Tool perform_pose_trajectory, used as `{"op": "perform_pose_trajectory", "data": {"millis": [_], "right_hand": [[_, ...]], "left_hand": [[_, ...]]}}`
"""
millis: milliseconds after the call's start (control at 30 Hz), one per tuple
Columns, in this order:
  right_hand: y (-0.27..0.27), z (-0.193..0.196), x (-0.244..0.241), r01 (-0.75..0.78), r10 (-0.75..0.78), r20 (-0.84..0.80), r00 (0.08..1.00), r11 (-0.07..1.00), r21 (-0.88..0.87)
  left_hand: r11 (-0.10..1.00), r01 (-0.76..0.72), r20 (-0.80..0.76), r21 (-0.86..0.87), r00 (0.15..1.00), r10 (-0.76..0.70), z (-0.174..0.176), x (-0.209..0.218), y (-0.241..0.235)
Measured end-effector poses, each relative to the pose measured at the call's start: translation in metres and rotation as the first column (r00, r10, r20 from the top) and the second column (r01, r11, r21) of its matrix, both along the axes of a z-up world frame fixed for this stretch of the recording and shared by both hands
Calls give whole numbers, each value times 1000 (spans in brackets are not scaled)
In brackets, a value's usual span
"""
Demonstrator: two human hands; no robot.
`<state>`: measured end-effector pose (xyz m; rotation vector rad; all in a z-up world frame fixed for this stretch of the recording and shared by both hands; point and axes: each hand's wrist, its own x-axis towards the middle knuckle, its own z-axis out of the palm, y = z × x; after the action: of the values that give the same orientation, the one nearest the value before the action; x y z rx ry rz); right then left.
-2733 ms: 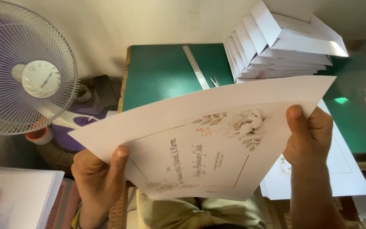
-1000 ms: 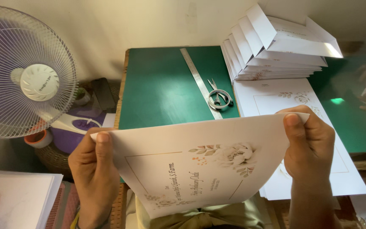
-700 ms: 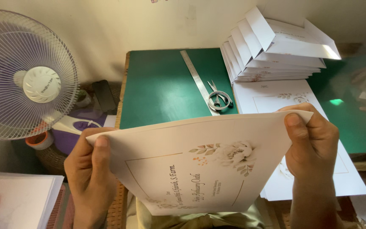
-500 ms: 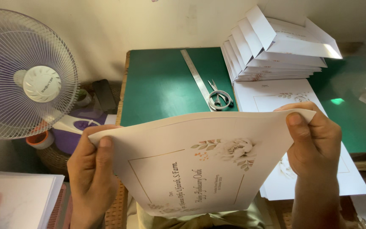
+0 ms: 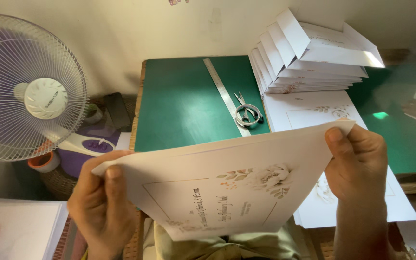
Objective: The person folds printed invitation cards, measures them with a ruler, applies adhesive tape to the edges, and stacks the finished cards. They handle multiple cards, using scissors to cut tape and a ruler to align folds.
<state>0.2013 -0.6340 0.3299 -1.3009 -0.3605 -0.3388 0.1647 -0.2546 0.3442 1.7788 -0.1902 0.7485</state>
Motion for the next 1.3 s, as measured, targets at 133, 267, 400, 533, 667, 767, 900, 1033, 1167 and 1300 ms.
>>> {"op": "perform_pose_trajectory", "data": {"millis": [133,267,400,533,667,767,900,1033,1167,1300], "right_hand": [[2,2,-5,100,-98,33,995,992,-73],[7,3,-12,189,-177,103,979,974,-122],[13,-1,-10,209,-200,122,972,975,-72],[16,-2,-12,234,-217,155,964,967,-105],[22,9,-16,286,-270,144,952,953,-102],[30,32,-28,450,-383,282,880,861,-235],[49,59,-21,549,-303,516,801,715,-433],[71,32,81,447,-152,436,887,521,-727],[125,-65,194,151,43,174,984,321,-935],[125,-167,205,60,16,69,997,320,-945]], "left_hand": [[994,61,84,-94,995,-54,-8,-6,11],[964,153,158,-217,980,-120,-31,-2,20],[934,63,14,-351,998,-62,-49,-1,27],[955,106,52,-277,994,-95,-41,-4,25],[987,2,84,-161,996,11,-15,-10,13],[980,-196,98,20,976,193,8,-17,7],[917,-311,144,251,948,282,14,4,17],[883,-264,95,389,965,246,-28,62,67],[890,-63,-256,451,946,197,-133,160,85],[891,-93,-293,444,925,242,-223,153,79]]}}
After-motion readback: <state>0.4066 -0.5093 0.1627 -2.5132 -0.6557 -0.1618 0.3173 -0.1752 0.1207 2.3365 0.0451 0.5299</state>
